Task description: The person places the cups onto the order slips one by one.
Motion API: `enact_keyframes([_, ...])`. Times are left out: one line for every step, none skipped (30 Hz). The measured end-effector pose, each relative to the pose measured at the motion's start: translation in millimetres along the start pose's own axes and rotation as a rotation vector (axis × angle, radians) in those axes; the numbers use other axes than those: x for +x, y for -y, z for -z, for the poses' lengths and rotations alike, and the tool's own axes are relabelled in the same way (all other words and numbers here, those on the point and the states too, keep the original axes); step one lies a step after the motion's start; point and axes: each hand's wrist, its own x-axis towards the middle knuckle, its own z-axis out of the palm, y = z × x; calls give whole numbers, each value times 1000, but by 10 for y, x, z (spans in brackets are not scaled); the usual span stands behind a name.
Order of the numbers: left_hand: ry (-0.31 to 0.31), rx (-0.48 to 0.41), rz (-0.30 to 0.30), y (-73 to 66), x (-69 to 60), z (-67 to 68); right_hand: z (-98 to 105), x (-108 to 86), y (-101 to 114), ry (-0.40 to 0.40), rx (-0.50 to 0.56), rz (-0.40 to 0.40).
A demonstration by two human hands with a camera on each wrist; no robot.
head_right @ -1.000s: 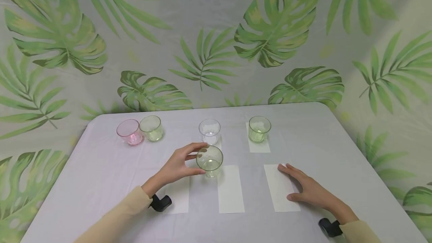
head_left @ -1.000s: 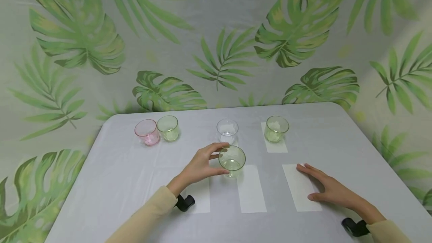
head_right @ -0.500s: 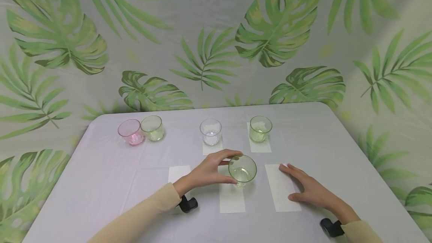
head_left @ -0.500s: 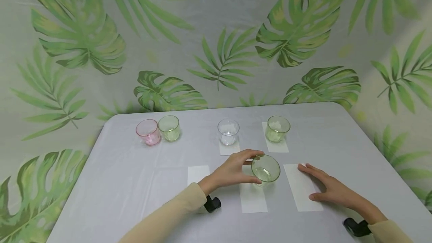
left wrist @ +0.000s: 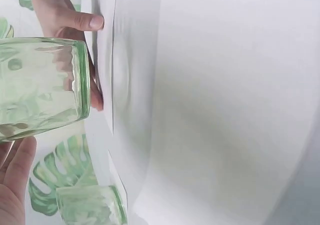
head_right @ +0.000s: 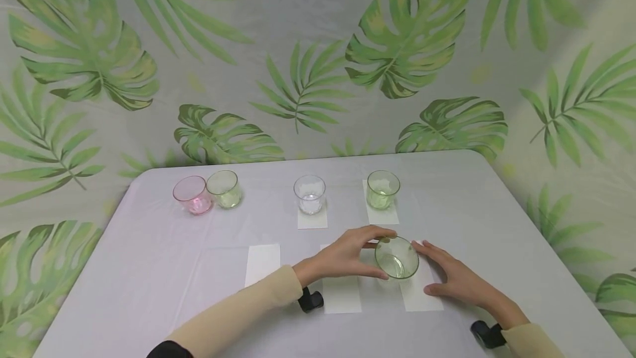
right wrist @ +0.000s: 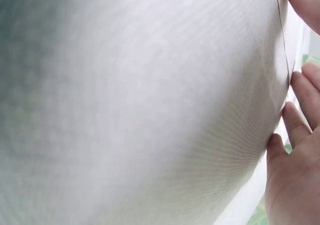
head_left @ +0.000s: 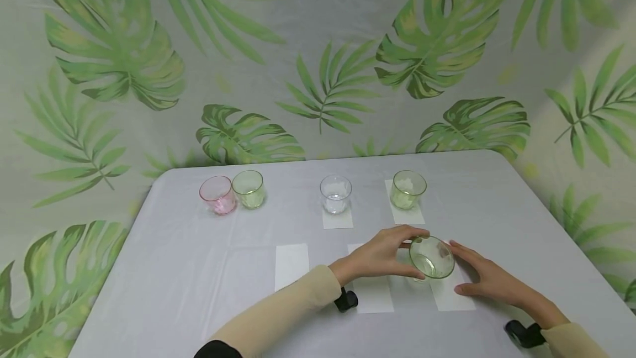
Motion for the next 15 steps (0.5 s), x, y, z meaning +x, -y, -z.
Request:
enact_keyframes([5, 2, 1, -1, 26, -18, 1, -1, -4, 0, 5, 1])
enact_keyframes([9, 4, 2, -3, 51, -38, 0, -3, -8, 4, 7, -2])
enact_keyframes([13, 5, 5, -5, 74, -57, 0, -4, -11, 7, 11, -8])
enact_keyframes([15, 5, 6, -6, 96, -74, 0, -3, -11, 10, 17, -10])
enact_keyframes([19, 6, 10, -5, 117, -93, -1, -3, -9, 14, 19, -14])
enact_keyframes([24, 7, 14, -4, 137, -113, 0, -2, -5, 14, 18, -14])
enact_keyframes([28, 8, 17, -5, 156, -130, -1, -6, -5, 12, 21, -11])
enact_keyframes([31, 8, 20, -7, 175, -147, -1, -7, -3, 11, 22, -11])
enact_keyframes([34, 10, 23, -7, 193, -163, 0, -8, -3, 12, 30, -5])
enact_keyframes([37, 12, 24, -6, 211, -179, 2, -9, 0, 13, 37, -4])
enact_keyframes([39, 14, 25, -4, 227, -196, 2, -10, 2, 13, 43, -4])
enact_keyframes([40, 17, 26, 1, 242, -214, 0, -10, 4, 12, 52, -3])
enact_keyframes([40, 18, 26, 6, 256, -233, -1, -11, 6, 12, 61, -5])
enact_keyframes([39, 21, 26, 14, 269, -252, 0, -11, 8, 13, 65, -3])
enact_keyframes([38, 24, 25, 22, 280, -272, 0, -9, 9, 13, 70, 1])
